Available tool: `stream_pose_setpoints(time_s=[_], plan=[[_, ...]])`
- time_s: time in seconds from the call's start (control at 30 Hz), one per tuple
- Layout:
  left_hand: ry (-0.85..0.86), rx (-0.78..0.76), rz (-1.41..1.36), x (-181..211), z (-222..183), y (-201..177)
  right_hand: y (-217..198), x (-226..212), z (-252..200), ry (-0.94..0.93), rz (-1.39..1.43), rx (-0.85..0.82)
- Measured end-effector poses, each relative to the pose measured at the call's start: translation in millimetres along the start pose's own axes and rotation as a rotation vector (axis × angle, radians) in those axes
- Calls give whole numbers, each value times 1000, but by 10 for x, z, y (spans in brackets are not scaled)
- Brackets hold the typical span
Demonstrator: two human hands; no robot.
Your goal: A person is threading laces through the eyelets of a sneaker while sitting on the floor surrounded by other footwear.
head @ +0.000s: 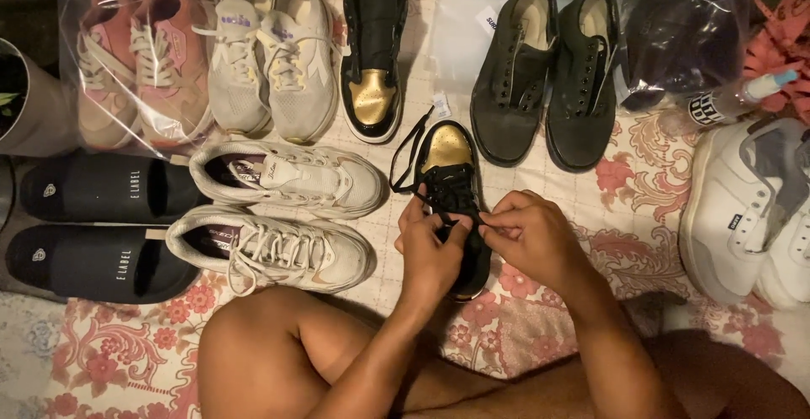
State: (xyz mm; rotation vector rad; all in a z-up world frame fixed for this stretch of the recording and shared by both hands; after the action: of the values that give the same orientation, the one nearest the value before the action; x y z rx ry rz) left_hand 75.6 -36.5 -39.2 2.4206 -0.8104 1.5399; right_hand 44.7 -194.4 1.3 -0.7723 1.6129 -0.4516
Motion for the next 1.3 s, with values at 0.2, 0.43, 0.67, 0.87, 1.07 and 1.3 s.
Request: stream_pose_setpoints(time_s=[0.2,0.43,0.67,0.87,1.07,1.3], plan=[[19,-1,44,-63,4,-122,8,64,0,44,90,-9],[8,9,33,-23,-78,-225,20,-2,-5,80,74,79],[38,103,-108,396,-321,-636,-20,-140,-28,46,-116,112],[10,31,91,81,-219,-807,41,-331,26,-176,-95,104],[6,21,38,43,-232,-844,97,-414,37,-274,-84,90],[46,132,150,503,-511,-1041,76,-434,-17,-400,-211,287]])
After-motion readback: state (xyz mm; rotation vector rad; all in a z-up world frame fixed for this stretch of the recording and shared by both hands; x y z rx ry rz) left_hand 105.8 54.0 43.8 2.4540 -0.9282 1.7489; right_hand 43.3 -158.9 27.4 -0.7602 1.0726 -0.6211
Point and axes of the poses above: each hand's wrist, its own z-axis towards the middle knuckle, its own y-axis out of the palm, x = y × z, the point moved 10 cm from there along z, towards the middle knuckle, and after that the axes turned 15 degrees about -x, right-handed, at the moved point
